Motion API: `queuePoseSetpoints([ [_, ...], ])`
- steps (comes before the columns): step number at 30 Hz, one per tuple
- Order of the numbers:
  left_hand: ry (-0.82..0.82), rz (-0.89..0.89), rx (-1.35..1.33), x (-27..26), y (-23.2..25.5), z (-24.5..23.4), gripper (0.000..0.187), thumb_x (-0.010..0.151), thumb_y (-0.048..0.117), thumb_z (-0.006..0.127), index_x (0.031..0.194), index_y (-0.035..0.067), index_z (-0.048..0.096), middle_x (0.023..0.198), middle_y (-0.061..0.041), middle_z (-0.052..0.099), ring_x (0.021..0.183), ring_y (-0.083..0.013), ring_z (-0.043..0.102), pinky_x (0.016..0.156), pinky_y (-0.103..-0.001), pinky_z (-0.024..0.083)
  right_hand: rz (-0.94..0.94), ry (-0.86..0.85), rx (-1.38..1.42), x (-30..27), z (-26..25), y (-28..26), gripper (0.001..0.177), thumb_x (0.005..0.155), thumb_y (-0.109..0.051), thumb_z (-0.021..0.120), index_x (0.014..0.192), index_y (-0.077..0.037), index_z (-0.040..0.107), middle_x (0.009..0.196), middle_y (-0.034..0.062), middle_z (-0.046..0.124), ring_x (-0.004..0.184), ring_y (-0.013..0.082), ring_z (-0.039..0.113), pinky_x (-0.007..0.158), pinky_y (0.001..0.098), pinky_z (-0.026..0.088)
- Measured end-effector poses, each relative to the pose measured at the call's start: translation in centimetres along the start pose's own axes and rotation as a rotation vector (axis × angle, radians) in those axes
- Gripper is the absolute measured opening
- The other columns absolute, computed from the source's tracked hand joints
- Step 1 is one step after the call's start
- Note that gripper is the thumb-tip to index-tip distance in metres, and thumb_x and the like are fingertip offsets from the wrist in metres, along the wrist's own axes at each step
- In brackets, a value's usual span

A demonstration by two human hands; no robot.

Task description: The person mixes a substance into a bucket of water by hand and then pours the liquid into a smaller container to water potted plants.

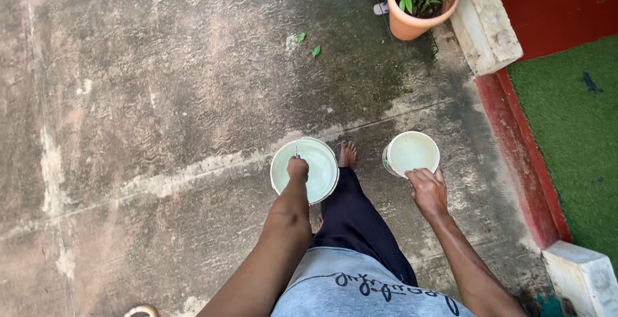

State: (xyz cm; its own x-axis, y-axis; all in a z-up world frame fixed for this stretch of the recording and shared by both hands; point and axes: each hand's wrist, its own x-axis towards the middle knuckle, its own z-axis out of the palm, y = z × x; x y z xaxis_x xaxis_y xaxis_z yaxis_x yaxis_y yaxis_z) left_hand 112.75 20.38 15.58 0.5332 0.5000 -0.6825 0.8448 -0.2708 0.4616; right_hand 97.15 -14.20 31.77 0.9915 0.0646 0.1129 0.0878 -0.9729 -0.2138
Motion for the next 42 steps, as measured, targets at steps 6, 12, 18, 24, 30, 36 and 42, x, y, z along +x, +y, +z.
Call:
queuePoseSetpoints([
  [6, -0.095, 0.064, 0.081, 2.4, 8.9, 4.6, 0.037, 0.100, 0.019, 0.047, 0.132, 0.011, 0.066, 0.127, -0.022, 0.069, 0.118, -0.0393, 0.066, 0.095, -0.047, 0.053, 0.034, -0.090, 0.070, 7.0, 1.8, 2.8, 0.049, 0.059, 0.005, 0.077, 0.107, -0.008, 0.075, 0.099, 0.0066, 0.076, 0.104, 0.0213, 0.068, 0.115, 0.0599, 0.037],
  [12, -0.124, 0.123, 0.101, 4.9, 17.8, 9.8, 0.033, 0.105, 0.025, 0.047, 0.127, 0.010, 0.066, 0.121, -0.024, 0.071, 0.113, -0.0419, 0.067, 0.093, -0.049, 0.053, 0.052, -0.087, 0.094, 14.4, 4.3, 6.5, 0.043, 0.068, 0.007, 0.077, 0.108, -0.008, 0.076, 0.102, 0.0060, 0.077, 0.105, 0.0219, 0.070, 0.118, 0.0557, 0.038],
  [18, -0.180, 0.188, 0.176, 8.0, 25.4, 15.4, 0.032, 0.103, 0.024, 0.048, 0.125, 0.010, 0.067, 0.121, -0.022, 0.071, 0.114, -0.0404, 0.066, 0.095, -0.048, 0.052, 0.101, -0.002, 0.030, 21.0, 9.4, 9.3, 0.038, 0.076, 0.009, 0.073, 0.107, -0.013, 0.078, 0.103, 0.0041, 0.079, 0.103, 0.0194, 0.072, 0.122, 0.0568, 0.035],
  [24, -0.276, 0.153, 0.093, 11.2, 31.8, 21.1, 0.035, 0.103, 0.026, 0.048, 0.132, 0.012, 0.061, 0.128, -0.022, 0.067, 0.117, -0.0381, 0.065, 0.096, -0.046, 0.053, 0.221, 0.029, 0.013, 28.7, 10.4, 11.1, 0.041, 0.071, 0.010, 0.073, 0.107, -0.010, 0.078, 0.101, 0.0063, 0.079, 0.103, 0.0201, 0.072, 0.119, 0.0534, 0.041],
  [30, -0.334, 0.227, 0.200, 15.2, 35.4, 27.3, 0.035, 0.100, 0.022, 0.048, 0.129, 0.007, 0.061, 0.127, -0.025, 0.067, 0.118, -0.0411, 0.064, 0.099, -0.048, 0.051, 0.284, 0.127, -0.021, 34.4, 11.9, 14.4, 0.033, 0.080, 0.008, 0.072, 0.107, -0.010, 0.078, 0.101, 0.0060, 0.079, 0.103, 0.0184, 0.072, 0.109, 0.0510, 0.046],
  [36, -0.348, 0.318, 0.392, 19.6, 37.2, 32.6, 0.035, 0.098, 0.020, 0.048, 0.127, 0.005, 0.061, 0.126, -0.028, 0.067, 0.121, -0.0435, 0.063, 0.102, -0.050, 0.050, 0.326, 0.143, -0.015, 37.6, 13.3, 19.3, 0.031, 0.078, 0.004, 0.068, 0.105, -0.009, 0.077, 0.102, 0.0065, 0.077, 0.105, 0.0221, 0.070, 0.097, 0.0418, 0.047],
  [42, -0.332, 0.374, 0.475, 24.6, 37.2, 35.7, 0.035, 0.095, 0.017, 0.048, 0.124, 0.001, 0.061, 0.125, -0.030, 0.067, 0.123, -0.0456, 0.062, 0.105, -0.051, 0.048, 0.275, 0.174, -0.105, 38.9, 15.1, 23.3, 0.030, 0.081, 0.002, 0.067, 0.106, -0.011, 0.076, 0.102, 0.0047, 0.076, 0.105, 0.0198, 0.070, 0.101, 0.0410, 0.047],
])
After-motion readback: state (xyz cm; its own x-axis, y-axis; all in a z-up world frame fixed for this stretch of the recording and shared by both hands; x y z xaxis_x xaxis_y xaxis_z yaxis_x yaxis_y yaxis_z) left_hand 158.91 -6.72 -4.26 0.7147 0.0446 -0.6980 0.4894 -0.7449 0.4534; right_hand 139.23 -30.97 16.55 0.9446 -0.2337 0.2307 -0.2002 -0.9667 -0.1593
